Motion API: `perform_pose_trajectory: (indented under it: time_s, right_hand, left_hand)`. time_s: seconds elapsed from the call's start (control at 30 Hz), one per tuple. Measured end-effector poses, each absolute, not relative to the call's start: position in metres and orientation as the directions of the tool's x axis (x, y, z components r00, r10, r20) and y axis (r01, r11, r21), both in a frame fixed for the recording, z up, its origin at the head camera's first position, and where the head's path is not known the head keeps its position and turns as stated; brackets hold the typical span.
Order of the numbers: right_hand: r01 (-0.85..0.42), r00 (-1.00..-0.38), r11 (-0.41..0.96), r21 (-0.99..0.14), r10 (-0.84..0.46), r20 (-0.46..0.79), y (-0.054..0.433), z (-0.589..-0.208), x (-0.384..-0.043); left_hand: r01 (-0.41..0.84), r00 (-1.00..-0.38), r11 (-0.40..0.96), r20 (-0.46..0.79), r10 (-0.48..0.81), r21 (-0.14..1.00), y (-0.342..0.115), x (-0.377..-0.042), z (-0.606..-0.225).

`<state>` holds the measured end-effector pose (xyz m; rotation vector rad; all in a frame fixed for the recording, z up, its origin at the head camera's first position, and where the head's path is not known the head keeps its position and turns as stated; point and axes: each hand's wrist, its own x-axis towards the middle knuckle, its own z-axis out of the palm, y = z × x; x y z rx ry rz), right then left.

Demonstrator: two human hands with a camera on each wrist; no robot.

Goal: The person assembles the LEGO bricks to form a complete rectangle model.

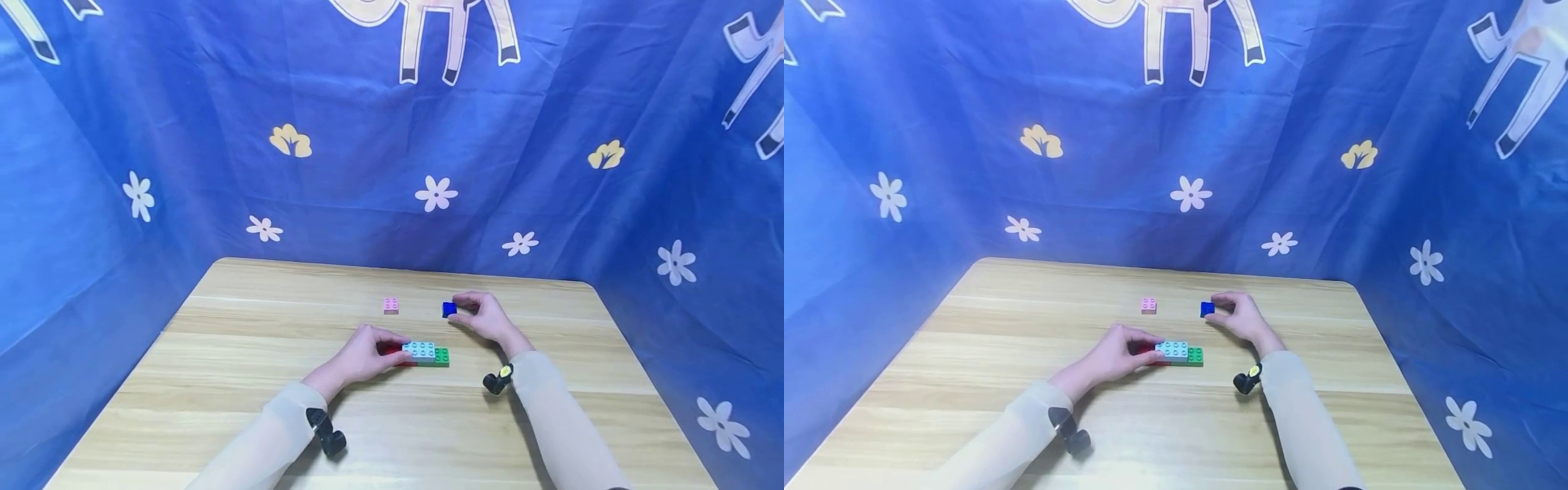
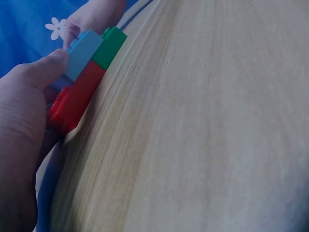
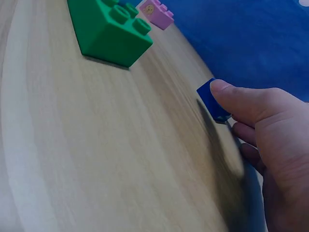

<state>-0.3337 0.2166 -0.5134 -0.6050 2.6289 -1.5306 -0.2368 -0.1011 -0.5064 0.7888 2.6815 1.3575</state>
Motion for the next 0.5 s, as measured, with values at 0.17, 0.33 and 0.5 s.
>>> perform_pose_trajectory:
  time_s: [0.17,0.33,0.5]
  right_hand:
    - [-0.336,-0.921,0.479,-0.811,-0.347,0.176,0.2146,-0.5174,-0.3365]
    - [-0.376,-0.909,0.510,-0.774,-0.365,0.201,0.2127,-0.5187,-0.3375]
    - [-0.394,-0.903,0.508,-0.766,-0.370,0.219,0.2114,-0.5193,-0.3359]
  left_hand:
    - [0.418,-0.872,0.493,0.186,0.452,0.763,-0.1008,-0.2371,-0.5070]
    - [0.420,-0.870,0.484,0.191,0.454,0.767,-0.1005,-0.2381,-0.5080]
    - [0.412,-0.875,0.497,0.180,0.449,0.763,-0.1013,-0.2380,-0.5097]
